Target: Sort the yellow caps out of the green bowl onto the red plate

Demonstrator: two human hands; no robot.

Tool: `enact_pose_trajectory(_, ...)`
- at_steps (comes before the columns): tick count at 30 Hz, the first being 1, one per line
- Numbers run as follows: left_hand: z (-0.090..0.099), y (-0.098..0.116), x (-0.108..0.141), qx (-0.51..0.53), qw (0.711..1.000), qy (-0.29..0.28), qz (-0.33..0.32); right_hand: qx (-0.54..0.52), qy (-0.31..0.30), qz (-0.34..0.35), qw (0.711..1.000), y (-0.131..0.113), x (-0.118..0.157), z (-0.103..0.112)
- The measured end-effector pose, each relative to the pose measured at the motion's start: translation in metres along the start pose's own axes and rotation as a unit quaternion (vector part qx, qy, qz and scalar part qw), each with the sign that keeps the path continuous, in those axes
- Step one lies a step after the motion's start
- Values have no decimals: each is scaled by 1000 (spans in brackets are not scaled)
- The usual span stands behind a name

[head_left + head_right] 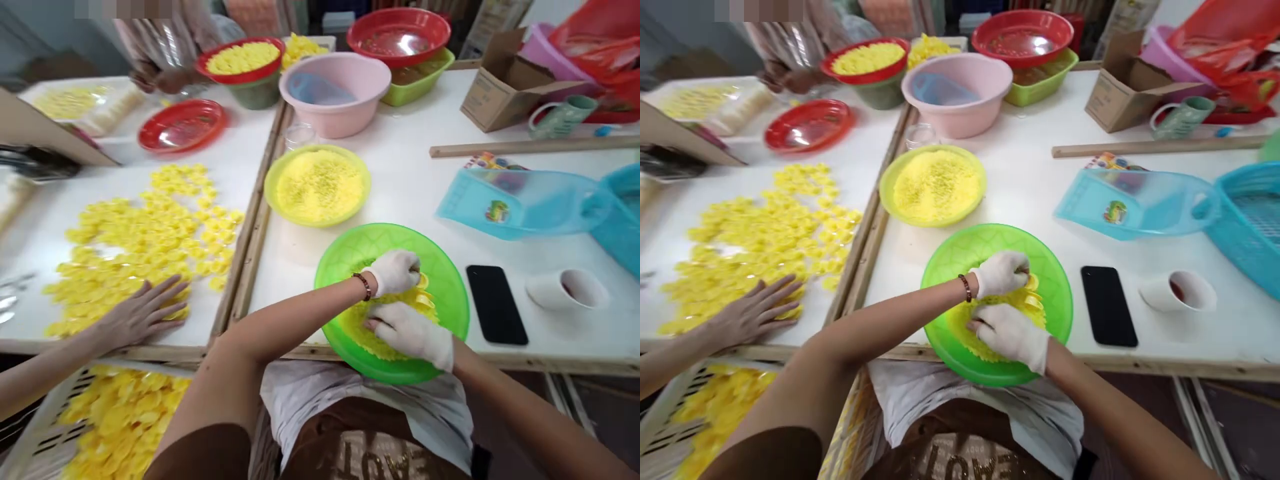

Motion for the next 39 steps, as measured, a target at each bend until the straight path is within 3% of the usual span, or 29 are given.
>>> enact_pose_trajectory(2,22,-3,12,-11,999,35,23,-71,-23,-14,997,4,-6,0)
enact_pose_trajectory(4,45,-6,29,18,996,58,60,-210,-34,-67,975,8,-8,5)
enact_pose_trajectory(7,64,-12,59,198,968,52,148,-429,6,-152,891,5,-9,22)
enact_pose_trajectory(9,65,-14,75,317,927,48,193,-514,71,-175,837,-3,-14,34)
enact_pose_trajectory(11,59,-15,87,368,904,57,209,-560,146,-162,799,-10,-24,44)
enact_pose_trajectory(15,41,-12,94,405,887,62,213,-586,250,-109,763,-16,-43,47)
enact_pose_trajectory(20,32,-9,92,413,886,65,199,-559,290,-95,771,-16,-47,40)
enact_pose_trajectory(28,43,-11,95,370,905,98,185,-550,286,-122,775,-6,-36,46)
enact_pose_trajectory(30,51,-12,97,353,912,122,171,-509,261,-132,809,1,-25,47)
enact_pose_trajectory(34,62,-10,100,329,919,156,151,-233,168,-97,953,10,-4,42)
enact_pose_trajectory(36,62,-8,101,337,916,150,159,-99,169,-96,976,12,1,37)
enact_pose_trajectory(39,56,-4,101,342,917,125,164,-75,169,-119,976,12,-2,28)
Point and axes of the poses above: each hand's wrist, its own x-axis away from the middle knuckle, its own z-axis out of the back of the hand, y = z × x, the point moved 2 cm from there along -x, towards the middle knuckle, and after that the axes turned 13 degrees about x, right-handed, at the moved point
